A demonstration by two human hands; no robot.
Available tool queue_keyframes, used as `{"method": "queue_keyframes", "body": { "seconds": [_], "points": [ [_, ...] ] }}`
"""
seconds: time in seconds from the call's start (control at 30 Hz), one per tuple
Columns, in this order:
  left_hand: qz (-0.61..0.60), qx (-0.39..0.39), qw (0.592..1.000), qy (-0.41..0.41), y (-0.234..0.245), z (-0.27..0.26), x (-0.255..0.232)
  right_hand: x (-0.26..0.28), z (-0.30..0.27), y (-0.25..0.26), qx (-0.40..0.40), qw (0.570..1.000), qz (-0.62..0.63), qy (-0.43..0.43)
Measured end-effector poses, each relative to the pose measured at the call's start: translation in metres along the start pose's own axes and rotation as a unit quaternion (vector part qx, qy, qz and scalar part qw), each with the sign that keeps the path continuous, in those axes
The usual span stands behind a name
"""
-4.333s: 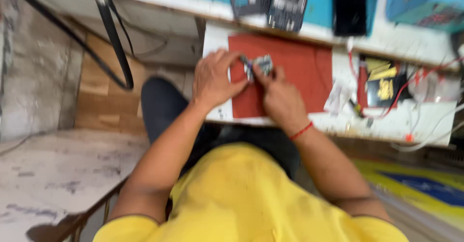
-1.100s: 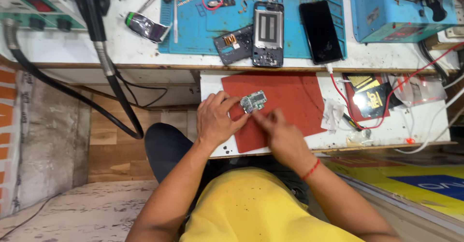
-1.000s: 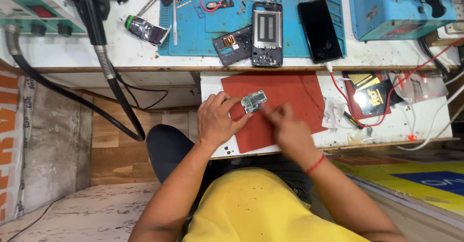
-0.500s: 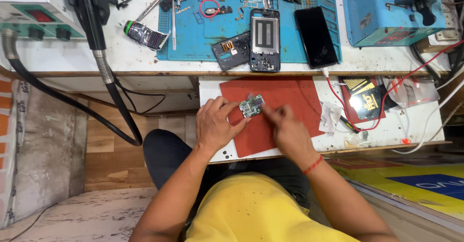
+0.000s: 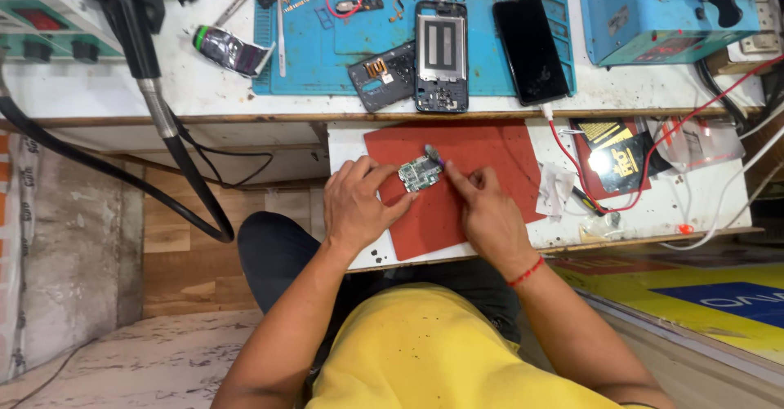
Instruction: The person uses a small tool to scrape and clean a small green circuit board placed on a red mat. They then use a hot air gun to apply heat to the board, likely for soldering or component removal.
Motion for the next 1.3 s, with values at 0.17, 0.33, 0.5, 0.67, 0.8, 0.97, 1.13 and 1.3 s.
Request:
{"method": "queue_keyframes", "body": {
  "seconds": [0.17,0.33,0.5,0.67,0.8,0.97,1.13,1.3],
  "points": [
    [0.005,-0.001,1.000,-0.002,0.002,-0.001,-0.001,0.009,-0.013,-0.006,0.075,0.996,0.005,0.045],
    [0.004,0.001,1.000,0.005,0.001,-0.002,0.000,0.012,-0.012,-0.007,0.065,0.997,-0.006,0.041],
    [0.004,-0.007,1.000,-0.009,-0.002,-0.004,0.001,0.002,0.001,0.001,0.004,1.000,-0.004,-0.002],
    [0.003,0.000,1.000,-0.010,-0.001,-0.003,0.001,0.006,-0.004,-0.006,0.060,0.997,0.010,0.050],
    [0.006,0.003,1.000,0.001,-0.005,-0.006,-0.001,0.006,-0.008,0.000,0.015,0.995,0.018,0.095],
    [0.004,0.001,1.000,-0.002,-0.004,-0.005,0.000,0.000,-0.005,-0.004,0.051,0.998,0.012,0.026],
    [-0.094,-0.027,0.995,-0.028,0.015,0.006,-0.020,0.008,-0.017,-0.012,0.081,0.994,0.026,0.073],
    [-0.503,0.011,0.852,-0.149,0.049,0.013,-0.112,0.010,-0.014,-0.011,0.064,0.994,0.060,0.064]
  ]
}}
Point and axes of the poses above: each hand's wrist, its own z-axis towards the middle knuckle, its own y-axis out of the back of the hand, x = y × z, the point moved 6 cm from there along z, towards the middle knuckle, and after that the axes turned 13 degrees about -y, right-handed, at the moved point
